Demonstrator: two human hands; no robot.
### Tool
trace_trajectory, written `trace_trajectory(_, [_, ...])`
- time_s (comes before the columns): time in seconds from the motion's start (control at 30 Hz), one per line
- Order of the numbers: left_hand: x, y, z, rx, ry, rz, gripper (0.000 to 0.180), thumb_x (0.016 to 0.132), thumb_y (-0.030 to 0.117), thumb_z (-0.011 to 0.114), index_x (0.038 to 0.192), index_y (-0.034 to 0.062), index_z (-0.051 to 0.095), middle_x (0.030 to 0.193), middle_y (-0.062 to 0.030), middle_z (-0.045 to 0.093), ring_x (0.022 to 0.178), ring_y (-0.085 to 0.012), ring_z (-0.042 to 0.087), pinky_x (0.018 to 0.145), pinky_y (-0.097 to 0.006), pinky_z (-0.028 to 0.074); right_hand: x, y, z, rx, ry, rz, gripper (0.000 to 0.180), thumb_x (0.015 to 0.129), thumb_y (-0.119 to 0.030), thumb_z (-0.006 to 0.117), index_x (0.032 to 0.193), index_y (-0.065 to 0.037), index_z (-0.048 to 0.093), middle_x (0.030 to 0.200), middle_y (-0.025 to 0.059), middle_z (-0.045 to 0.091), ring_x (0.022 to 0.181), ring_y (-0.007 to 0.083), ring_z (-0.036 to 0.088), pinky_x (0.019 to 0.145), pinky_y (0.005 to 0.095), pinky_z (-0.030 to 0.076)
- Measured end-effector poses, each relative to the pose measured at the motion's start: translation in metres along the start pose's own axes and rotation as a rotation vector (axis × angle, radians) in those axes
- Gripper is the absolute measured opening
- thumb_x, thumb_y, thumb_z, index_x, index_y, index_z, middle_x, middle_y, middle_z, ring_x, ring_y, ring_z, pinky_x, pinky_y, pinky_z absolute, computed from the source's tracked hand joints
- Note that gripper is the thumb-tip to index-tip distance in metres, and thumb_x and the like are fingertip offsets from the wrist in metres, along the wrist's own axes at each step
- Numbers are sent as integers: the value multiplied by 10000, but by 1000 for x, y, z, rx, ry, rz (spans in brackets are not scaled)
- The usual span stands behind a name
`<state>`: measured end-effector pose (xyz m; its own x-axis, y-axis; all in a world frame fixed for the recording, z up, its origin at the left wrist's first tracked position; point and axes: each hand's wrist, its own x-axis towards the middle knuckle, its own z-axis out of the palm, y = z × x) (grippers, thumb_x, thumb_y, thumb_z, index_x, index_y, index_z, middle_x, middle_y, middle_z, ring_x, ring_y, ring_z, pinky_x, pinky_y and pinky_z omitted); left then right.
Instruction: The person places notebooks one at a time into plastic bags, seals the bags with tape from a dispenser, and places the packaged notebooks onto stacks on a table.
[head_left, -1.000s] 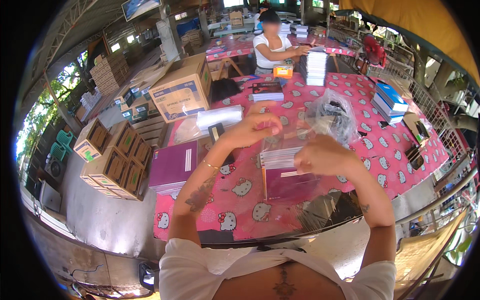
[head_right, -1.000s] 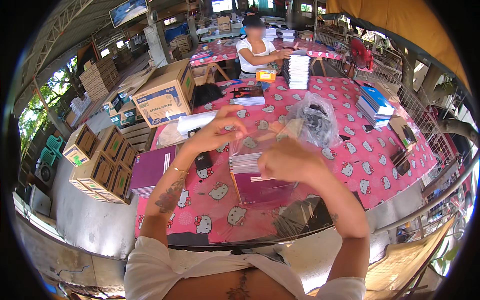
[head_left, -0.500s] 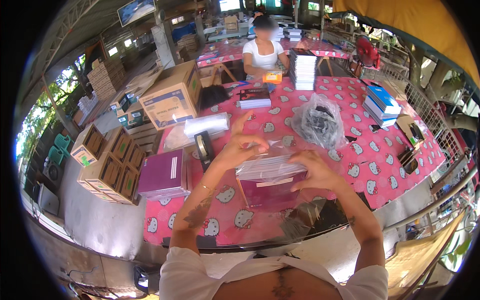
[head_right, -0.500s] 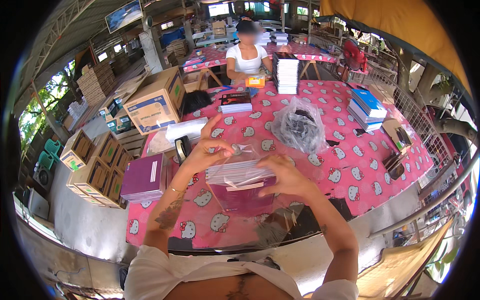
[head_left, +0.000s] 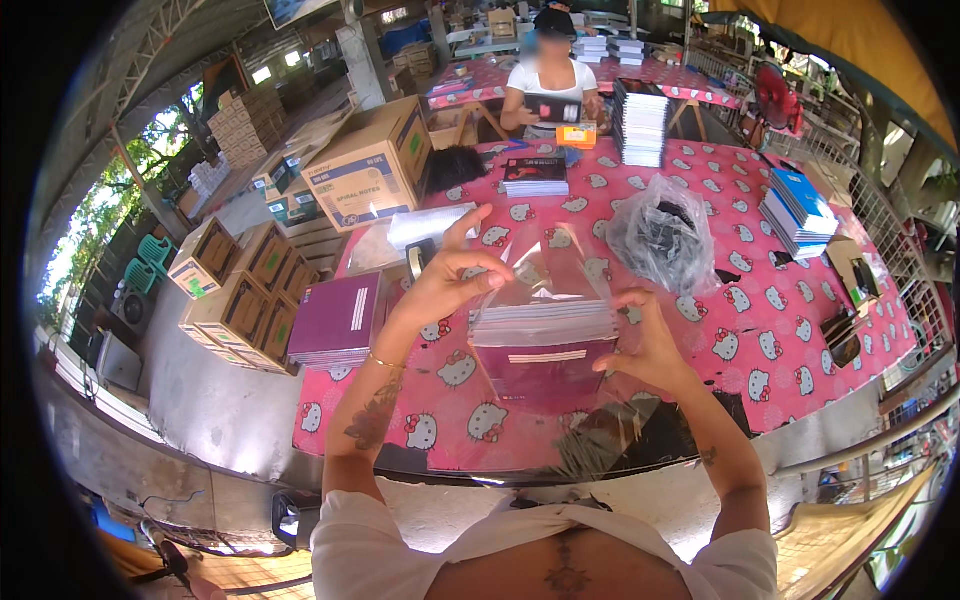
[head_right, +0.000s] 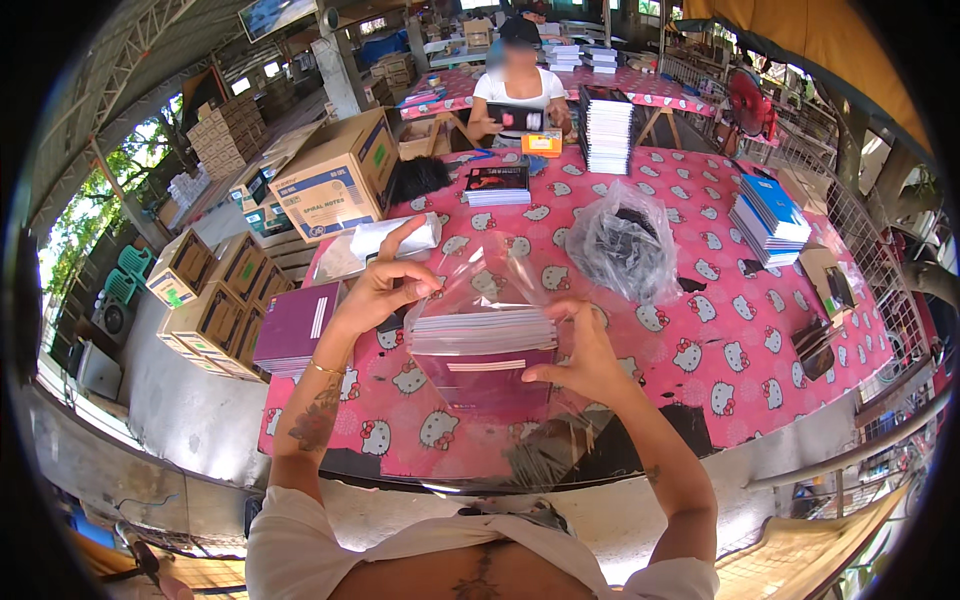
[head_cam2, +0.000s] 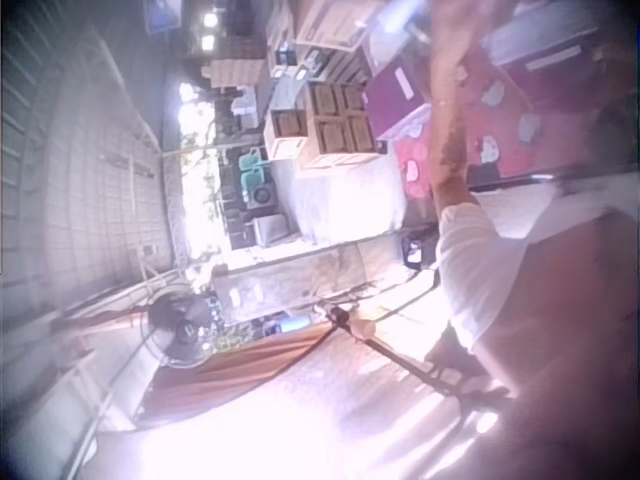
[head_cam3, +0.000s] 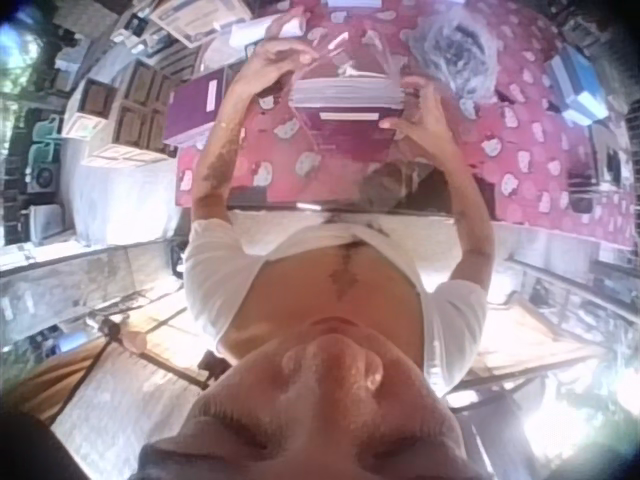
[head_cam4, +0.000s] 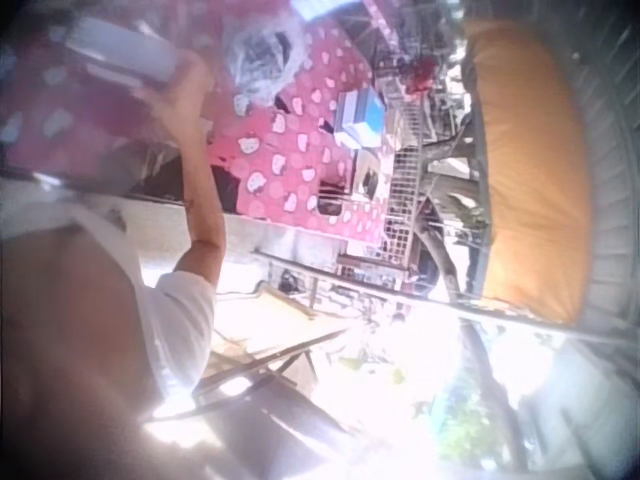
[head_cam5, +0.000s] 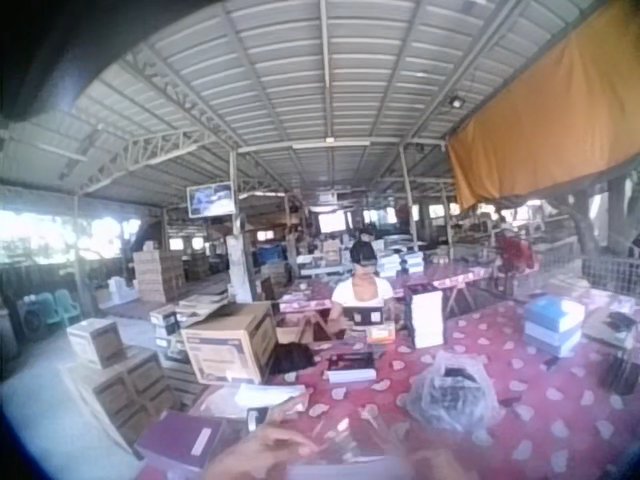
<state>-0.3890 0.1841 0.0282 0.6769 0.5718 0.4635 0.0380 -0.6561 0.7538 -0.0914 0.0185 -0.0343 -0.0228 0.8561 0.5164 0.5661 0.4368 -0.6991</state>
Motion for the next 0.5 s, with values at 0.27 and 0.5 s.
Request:
trace_trajectory(0.27, [17,-9,47,308,-117,124,105,802,222,804,905,217,785,1617,-123,229,1499,-323,156,1208,-454,102,23,-8,9,-381,-525,-372,742,725,-533,775,1362,-201,588,1499,133,419,1392,314,384,1131,521,253])
trace_trajectory(0.5, [10,-34,82,350,-51,-50,523,809,184,778,1295,255,599,1604,-216,160,1463,-463,133,1168,-558,180,18,-8,16,-393,-477,-322,658,796,-480,736,1390,-244,579,1570,165,315,1423,340,358,1158,544,222])
